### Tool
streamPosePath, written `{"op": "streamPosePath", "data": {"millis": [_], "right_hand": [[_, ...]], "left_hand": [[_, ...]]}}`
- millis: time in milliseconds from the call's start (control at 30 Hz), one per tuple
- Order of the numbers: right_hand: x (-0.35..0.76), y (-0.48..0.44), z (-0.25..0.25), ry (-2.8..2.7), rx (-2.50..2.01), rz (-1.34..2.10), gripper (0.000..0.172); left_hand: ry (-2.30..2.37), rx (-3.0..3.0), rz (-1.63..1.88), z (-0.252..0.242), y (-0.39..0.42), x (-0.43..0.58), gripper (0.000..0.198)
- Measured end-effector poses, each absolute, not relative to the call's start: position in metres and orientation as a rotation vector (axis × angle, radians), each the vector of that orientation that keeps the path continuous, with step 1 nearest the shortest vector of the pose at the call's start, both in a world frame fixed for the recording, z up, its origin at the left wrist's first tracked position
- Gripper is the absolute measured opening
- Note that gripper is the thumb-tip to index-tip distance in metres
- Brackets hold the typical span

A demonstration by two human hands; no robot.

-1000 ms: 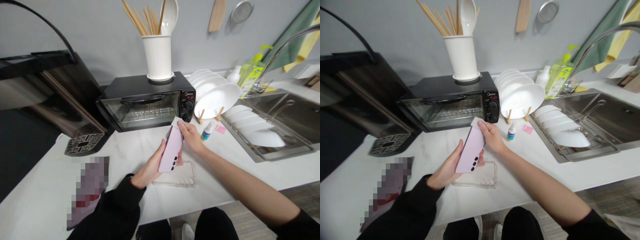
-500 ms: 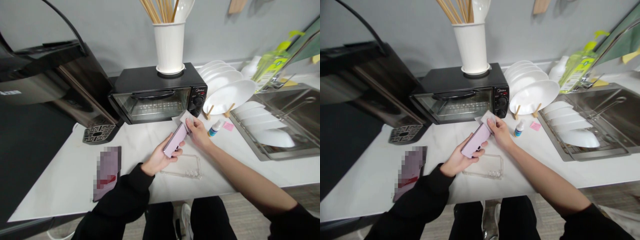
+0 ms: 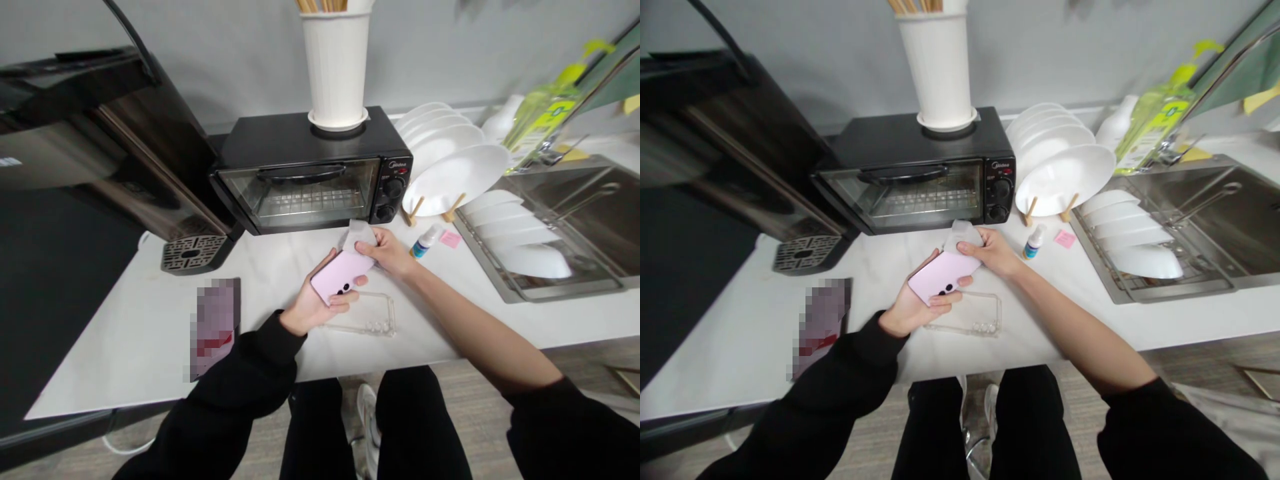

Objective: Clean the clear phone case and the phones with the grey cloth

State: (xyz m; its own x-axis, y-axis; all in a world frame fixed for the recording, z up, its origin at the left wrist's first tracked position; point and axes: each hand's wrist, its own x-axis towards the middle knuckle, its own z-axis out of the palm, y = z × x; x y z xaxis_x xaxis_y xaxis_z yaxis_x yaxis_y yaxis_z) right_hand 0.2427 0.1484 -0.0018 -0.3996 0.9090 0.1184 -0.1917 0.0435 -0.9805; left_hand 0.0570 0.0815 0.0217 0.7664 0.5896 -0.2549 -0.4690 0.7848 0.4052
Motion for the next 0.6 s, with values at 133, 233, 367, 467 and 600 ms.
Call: {"op": "streamPosePath", "data": {"millis": [133,233,367,467,600], "right_hand": [[0.244,0.149,-0.004,-1.481,-1.03,1.122,0.068],[0.243,0.146,-0.006,-1.554,-1.043,0.866,0.066],[0.238,0.136,-0.006,-1.807,-0.794,0.419,0.052],[0.232,0.123,-0.003,-2.047,-0.593,0.177,0.047],[0.227,0.116,0.002,-2.352,-0.279,0.001,0.044]], "left_hand": [[0.41,0.45,0.579,0.02,0.079,0.063,0.055],[0.483,0.55,0.651,0.02,0.077,0.068,0.052],[0.715,0.738,0.847,0.012,0.072,0.071,0.039],[0.896,0.868,0.952,0.001,0.071,0.068,0.028],[1.093,0.938,1.052,-0.008,0.077,0.065,0.027]]}}
